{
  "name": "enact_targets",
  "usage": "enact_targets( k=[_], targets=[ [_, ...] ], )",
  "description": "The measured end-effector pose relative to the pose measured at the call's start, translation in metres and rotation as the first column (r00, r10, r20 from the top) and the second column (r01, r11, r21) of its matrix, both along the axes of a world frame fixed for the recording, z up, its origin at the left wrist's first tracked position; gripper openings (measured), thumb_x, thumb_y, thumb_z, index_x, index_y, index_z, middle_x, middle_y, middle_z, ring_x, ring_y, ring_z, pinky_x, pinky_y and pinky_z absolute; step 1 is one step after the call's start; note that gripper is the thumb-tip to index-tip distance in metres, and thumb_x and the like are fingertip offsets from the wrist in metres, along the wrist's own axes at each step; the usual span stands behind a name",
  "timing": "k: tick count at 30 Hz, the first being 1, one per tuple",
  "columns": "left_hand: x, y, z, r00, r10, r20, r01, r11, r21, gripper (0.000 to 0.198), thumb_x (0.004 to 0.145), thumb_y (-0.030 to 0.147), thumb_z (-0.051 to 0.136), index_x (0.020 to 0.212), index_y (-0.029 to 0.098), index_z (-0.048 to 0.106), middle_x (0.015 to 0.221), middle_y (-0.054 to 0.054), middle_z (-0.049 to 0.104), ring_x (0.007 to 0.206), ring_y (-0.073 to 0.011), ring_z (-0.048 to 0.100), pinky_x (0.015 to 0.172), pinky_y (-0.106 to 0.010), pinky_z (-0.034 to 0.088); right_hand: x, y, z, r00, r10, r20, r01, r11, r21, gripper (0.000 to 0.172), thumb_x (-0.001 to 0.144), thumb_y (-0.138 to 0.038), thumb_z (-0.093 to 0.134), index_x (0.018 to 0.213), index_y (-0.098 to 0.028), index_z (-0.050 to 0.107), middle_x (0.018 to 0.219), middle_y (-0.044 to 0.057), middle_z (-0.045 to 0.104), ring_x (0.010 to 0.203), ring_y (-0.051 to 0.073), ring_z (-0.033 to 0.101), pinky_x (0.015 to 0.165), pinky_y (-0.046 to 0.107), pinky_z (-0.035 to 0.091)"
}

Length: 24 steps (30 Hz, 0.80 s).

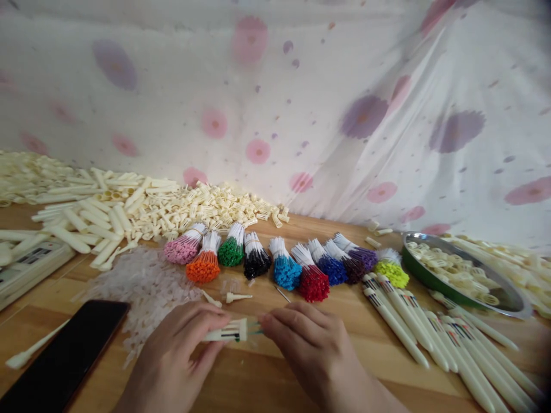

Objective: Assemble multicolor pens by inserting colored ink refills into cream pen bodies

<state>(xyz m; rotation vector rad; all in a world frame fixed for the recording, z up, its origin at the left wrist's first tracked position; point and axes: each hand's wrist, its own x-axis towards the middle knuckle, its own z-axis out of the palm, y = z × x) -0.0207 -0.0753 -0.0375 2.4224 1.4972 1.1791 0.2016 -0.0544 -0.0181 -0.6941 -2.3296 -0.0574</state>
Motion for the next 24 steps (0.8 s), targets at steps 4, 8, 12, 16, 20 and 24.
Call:
enact_targets(
  k=[4, 8, 12, 16, 20, 24],
  targets=[
    [-0.001, 0.003, 0.0, 0.999, 0.032, -0.013, -0.032, 0.999, 0.015, 0.013, 0.077, 0.014, 0.055, 0.084, 0.025, 0.058, 0.078, 0.0, 0.069, 0.074, -0.0181, 0.067, 0.066, -0.028, 0.054, -0.002, 0.011, -0.019, 0.959, -0.265, 0.1, 0.282, 0.92, -0.273, 0.015, 0.089, -0.016, 0.048, 0.093, -0.016, 0.063, 0.083, 0.006, 0.069, 0.069, 0.015, 0.064, 0.06, 0.023, 0.05],
    [0.0, 0.002, 0.003, 0.994, 0.086, -0.07, -0.08, 0.993, 0.085, 0.016, 0.075, 0.011, 0.05, 0.08, 0.025, 0.056, 0.071, 0.001, 0.067, 0.066, -0.018, 0.065, 0.06, -0.028, 0.052, -0.01, 0.016, -0.035, 0.799, -0.395, 0.453, 0.55, 0.784, -0.287, 0.004, 0.08, -0.016, 0.061, 0.076, -0.017, 0.061, 0.073, 0.004, 0.069, 0.062, 0.018, 0.067, 0.05, 0.023, 0.045],
    [0.0, -0.002, 0.004, 0.986, 0.118, -0.114, -0.1, 0.983, 0.156, 0.022, 0.073, 0.007, 0.046, 0.081, 0.025, 0.055, 0.071, 0.0, 0.065, 0.068, -0.0198, 0.065, 0.065, -0.031, 0.05, -0.019, 0.015, -0.036, 0.698, -0.418, 0.582, 0.631, 0.742, -0.224, 0.012, 0.081, -0.028, 0.063, 0.074, -0.018, 0.06, 0.073, 0.006, 0.071, 0.063, 0.022, 0.068, 0.046, 0.025, 0.041],
    [-0.001, -0.003, -0.002, 0.992, 0.087, -0.089, -0.08, 0.993, 0.082, 0.025, 0.074, 0.004, 0.045, 0.085, 0.025, 0.053, 0.083, -0.002, 0.066, 0.082, -0.0201, 0.066, 0.072, -0.03, 0.051, -0.012, 0.018, -0.033, 0.724, -0.481, 0.495, 0.627, 0.758, -0.18, 0.018, 0.082, -0.029, 0.06, 0.069, -0.02, 0.054, 0.066, 0.002, 0.069, 0.058, 0.019, 0.067, 0.044, 0.024, 0.034],
    [-0.001, 0.004, -0.012, 0.992, 0.117, 0.043, -0.107, 0.977, -0.186, 0.01, 0.077, 0.016, 0.051, 0.079, 0.025, 0.051, 0.074, 0.002, 0.064, 0.068, -0.0178, 0.066, 0.059, -0.025, 0.051, 0.012, 0.032, -0.026, 0.737, -0.616, 0.278, 0.672, 0.713, -0.2, 0.023, 0.09, -0.028, 0.046, 0.069, -0.021, 0.051, 0.059, 0.0, 0.064, 0.053, 0.017, 0.064, 0.044, 0.022, 0.032],
    [0.001, 0.011, -0.017, 0.958, 0.173, 0.229, -0.05, 0.888, -0.458, 0.009, 0.075, 0.029, 0.058, 0.074, 0.025, 0.051, 0.078, 0.003, 0.066, 0.072, -0.0182, 0.067, 0.065, -0.025, 0.052, 0.031, 0.048, -0.018, 0.702, -0.682, 0.206, 0.71, 0.643, -0.287, 0.026, 0.093, -0.034, 0.035, 0.076, -0.022, 0.05, 0.062, 0.0, 0.065, 0.053, 0.016, 0.064, 0.047, 0.021, 0.036]
  ],
)
